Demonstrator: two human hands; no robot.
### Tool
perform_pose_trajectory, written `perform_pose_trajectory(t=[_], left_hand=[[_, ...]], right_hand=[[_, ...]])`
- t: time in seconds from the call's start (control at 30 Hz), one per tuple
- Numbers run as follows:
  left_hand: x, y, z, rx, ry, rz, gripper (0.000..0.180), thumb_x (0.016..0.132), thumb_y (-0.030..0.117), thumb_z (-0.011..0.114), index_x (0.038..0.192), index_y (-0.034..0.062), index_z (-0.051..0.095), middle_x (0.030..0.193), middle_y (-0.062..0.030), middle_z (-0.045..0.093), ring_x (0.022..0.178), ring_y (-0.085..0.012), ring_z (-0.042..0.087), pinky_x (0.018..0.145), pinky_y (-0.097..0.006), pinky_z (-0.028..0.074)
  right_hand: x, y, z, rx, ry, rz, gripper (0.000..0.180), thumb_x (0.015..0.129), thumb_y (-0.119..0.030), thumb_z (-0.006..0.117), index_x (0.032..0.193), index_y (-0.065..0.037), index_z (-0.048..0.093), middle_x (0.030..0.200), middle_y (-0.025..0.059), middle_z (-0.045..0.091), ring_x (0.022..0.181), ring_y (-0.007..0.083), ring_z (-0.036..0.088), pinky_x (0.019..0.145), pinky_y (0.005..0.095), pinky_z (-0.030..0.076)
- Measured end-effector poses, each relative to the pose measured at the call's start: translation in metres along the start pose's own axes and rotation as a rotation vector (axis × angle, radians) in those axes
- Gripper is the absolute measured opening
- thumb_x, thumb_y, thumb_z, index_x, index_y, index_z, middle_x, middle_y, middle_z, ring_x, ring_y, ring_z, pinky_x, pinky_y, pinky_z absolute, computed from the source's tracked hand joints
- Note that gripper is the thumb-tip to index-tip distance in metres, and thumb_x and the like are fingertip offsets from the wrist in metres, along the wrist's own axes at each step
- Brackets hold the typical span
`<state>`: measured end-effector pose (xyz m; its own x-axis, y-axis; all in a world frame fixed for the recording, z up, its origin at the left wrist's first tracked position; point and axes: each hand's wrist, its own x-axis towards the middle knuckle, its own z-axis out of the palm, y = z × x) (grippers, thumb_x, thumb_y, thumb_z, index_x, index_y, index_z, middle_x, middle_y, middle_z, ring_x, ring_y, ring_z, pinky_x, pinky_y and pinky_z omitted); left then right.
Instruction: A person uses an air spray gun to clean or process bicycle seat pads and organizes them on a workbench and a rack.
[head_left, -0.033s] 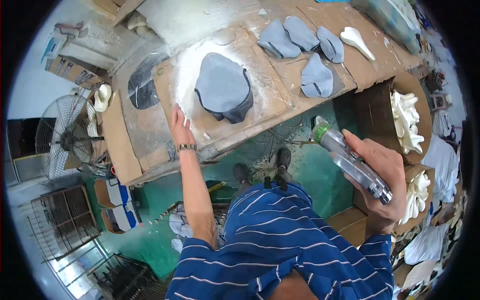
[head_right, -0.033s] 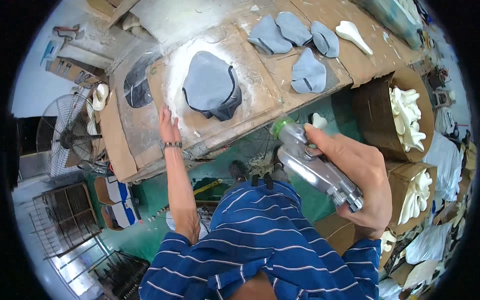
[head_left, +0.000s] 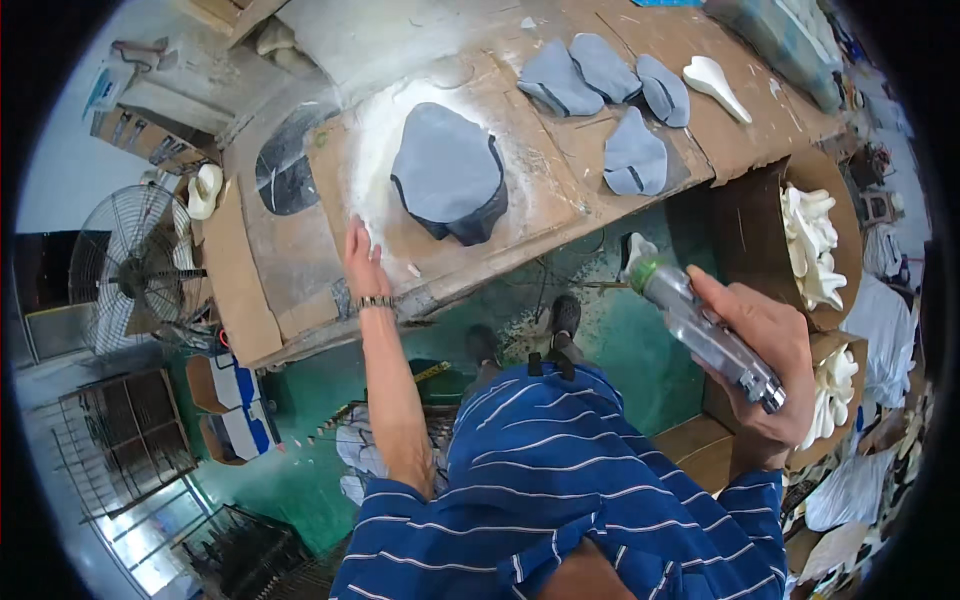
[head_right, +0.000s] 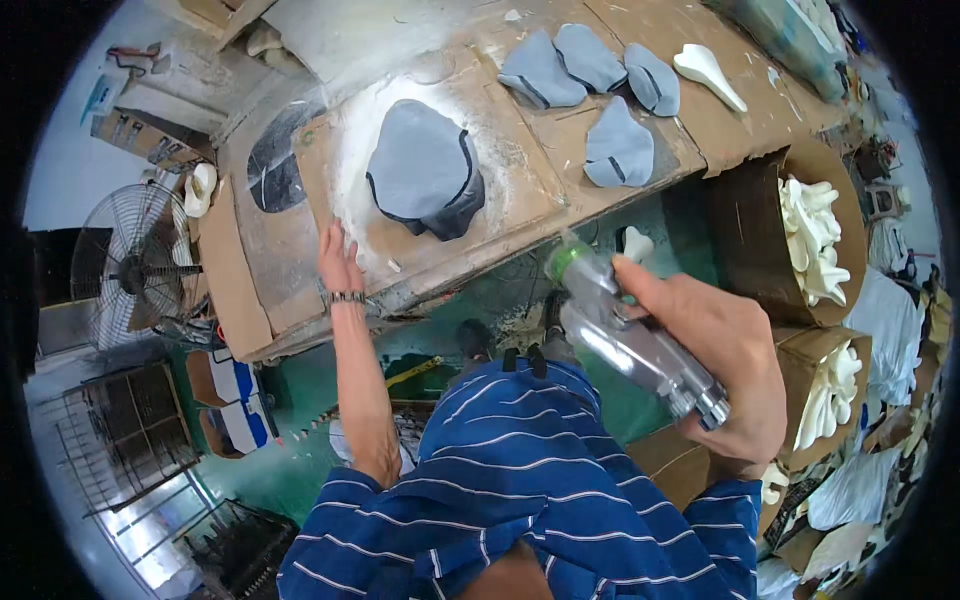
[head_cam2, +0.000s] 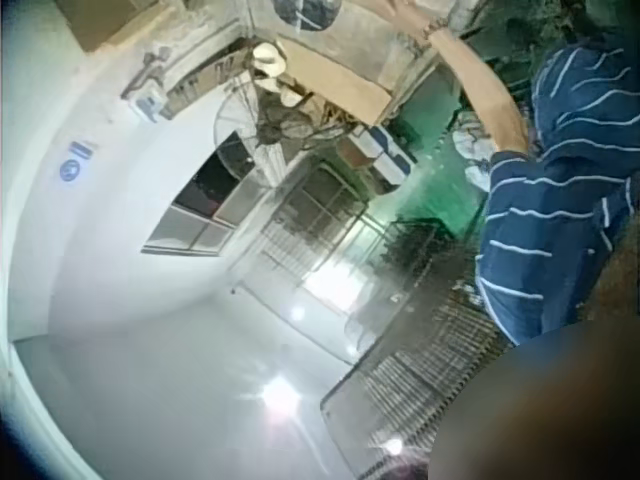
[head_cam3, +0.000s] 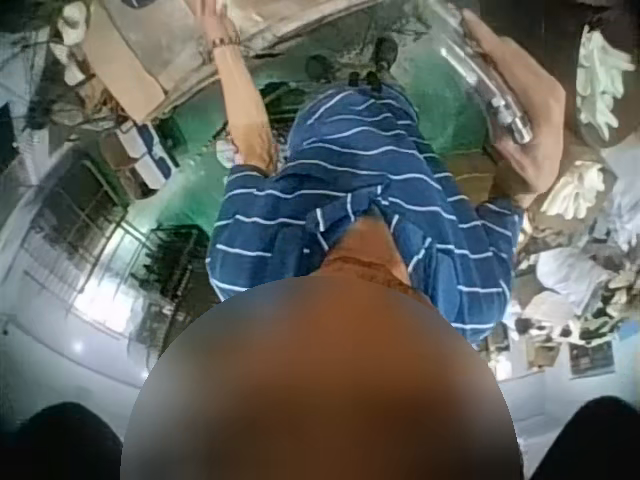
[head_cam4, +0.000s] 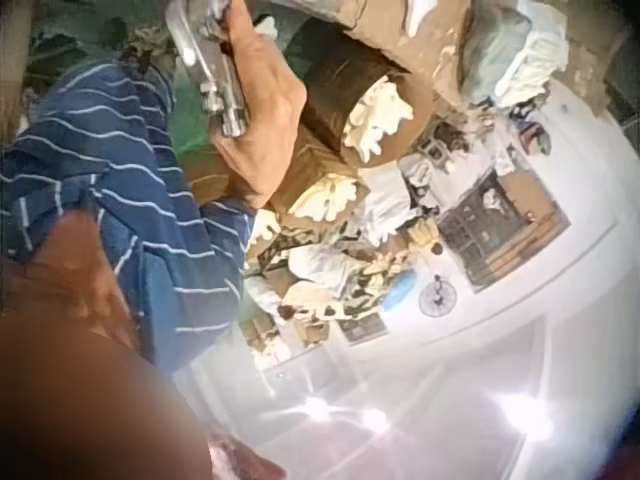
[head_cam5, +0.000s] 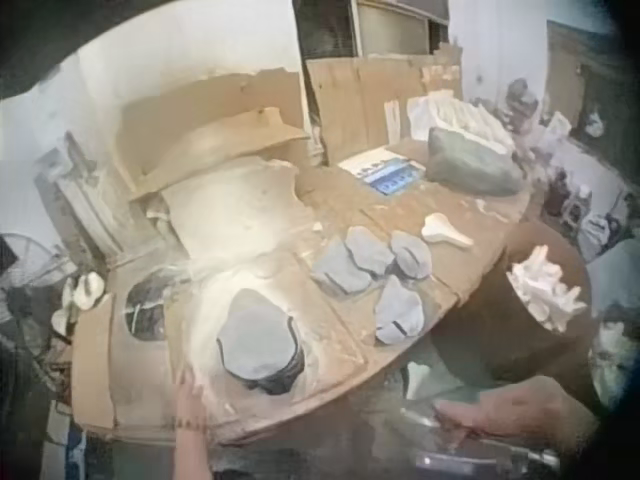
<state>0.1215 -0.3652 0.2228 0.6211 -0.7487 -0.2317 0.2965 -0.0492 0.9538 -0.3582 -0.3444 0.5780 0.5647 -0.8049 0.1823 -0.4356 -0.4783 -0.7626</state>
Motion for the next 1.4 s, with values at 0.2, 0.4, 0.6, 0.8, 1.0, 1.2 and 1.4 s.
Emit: perform_pose_trajectory(t=[0.2,0.4,0.6,0.8,1.0,1.2,1.4], left_hand=[[-0.078,-0.065,-0.094,0.043,0.191,-0.28,0.053,0.099,0.026,0.072,0.147,0.0072,0.058,0.149,-0.0062,0.058,0.139,-0.02,0.051,0.11,-0.043,0.042],[-0.142,-0.107,-0.128,0.155,0.269,-0.426,0.051,0.097,0.031,0.074,0.141,0.0073,0.064,0.148,-0.008,0.06,0.142,-0.0245,0.049,0.113,-0.048,0.04],[-0.138,-0.1,-0.103,0.183,0.264,-0.421,0.047,0.097,0.027,0.075,0.139,0.0063,0.066,0.141,-0.0073,0.064,0.124,-0.0191,0.06,0.097,-0.036,0.049],[-0.107,-0.059,-0.059,0.136,0.18,-0.236,0.037,0.1,0.022,0.072,0.133,0.006,0.069,0.135,-0.0047,0.069,0.121,-0.0153,0.064,0.091,-0.029,0.052],[-0.095,-0.014,-0.017,-0.002,0.119,-0.012,0.035,0.099,0.015,0.072,0.13,-0.0012,0.069,0.123,-0.0063,0.071,0.098,-0.0107,0.063,0.086,-0.027,0.051],[-0.087,0.024,0.018,-0.016,0.196,0.206,0.032,0.1,0.015,0.07,0.128,-0.0003,0.069,0.125,-0.0108,0.07,0.111,-0.0153,0.065,0.098,-0.031,0.051],[-0.057,0.052,0.057,0.237,0.144,0.382,0.031,0.097,0.014,0.071,0.125,0.0009,0.071,0.125,-0.0101,0.071,0.111,-0.0188,0.064,0.098,-0.033,0.05]], right_hand=[[-0.003,-0.018,0.001,-0.026,-0.1,0.028,0.073,0.071,-0.02,0.073,0.137,0.01,0.06,0.086,0.0202,0.068,0.072,0.0344,0.067,0.067,0.0378,0.051],[-0.004,-0.025,0.005,-0.068,-0.146,-0.004,0.064,0.074,-0.009,0.074,0.134,0.009,0.063,0.082,0.0167,0.067,0.07,0.0302,0.068,0.064,0.036,0.051],[-0.005,-0.028,0.015,-0.113,0.132,0.127,0.068,0.079,-0.041,0.069,0.125,0.01,0.069,0.077,0.015,0.064,0.066,0.0249,0.065,0.063,0.0326,0.046],[-0.016,-0.022,0.002,-0.197,0.071,-0.075,0.067,0.066,-0.005,0.084,0.129,0.009,0.067,0.075,0.0111,0.066,0.064,0.0212,0.066,0.059,0.0285,0.05],[-0.027,-0.014,-0.01,-0.227,0.063,-0.032,0.066,0.068,-0.005,0.085,0.131,0.006,0.067,0.071,0.0072,0.065,0.061,0.0178,0.064,0.054,0.029,0.048],[-0.03,-0.008,-0.007,-0.258,0.146,0.033,0.061,0.068,-0.009,0.086,0.126,0.004,0.071,0.069,0.0059,0.063,0.059,0.0166,0.062,0.052,0.0289,0.045],[-0.024,0.003,-0.005,-0.112,0.025,-0.064,0.066,0.064,-0.008,0.084,0.128,0.001,0.071,0.069,0.0052,0.063,0.058,0.0185,0.061,0.054,0.0305,0.045]])
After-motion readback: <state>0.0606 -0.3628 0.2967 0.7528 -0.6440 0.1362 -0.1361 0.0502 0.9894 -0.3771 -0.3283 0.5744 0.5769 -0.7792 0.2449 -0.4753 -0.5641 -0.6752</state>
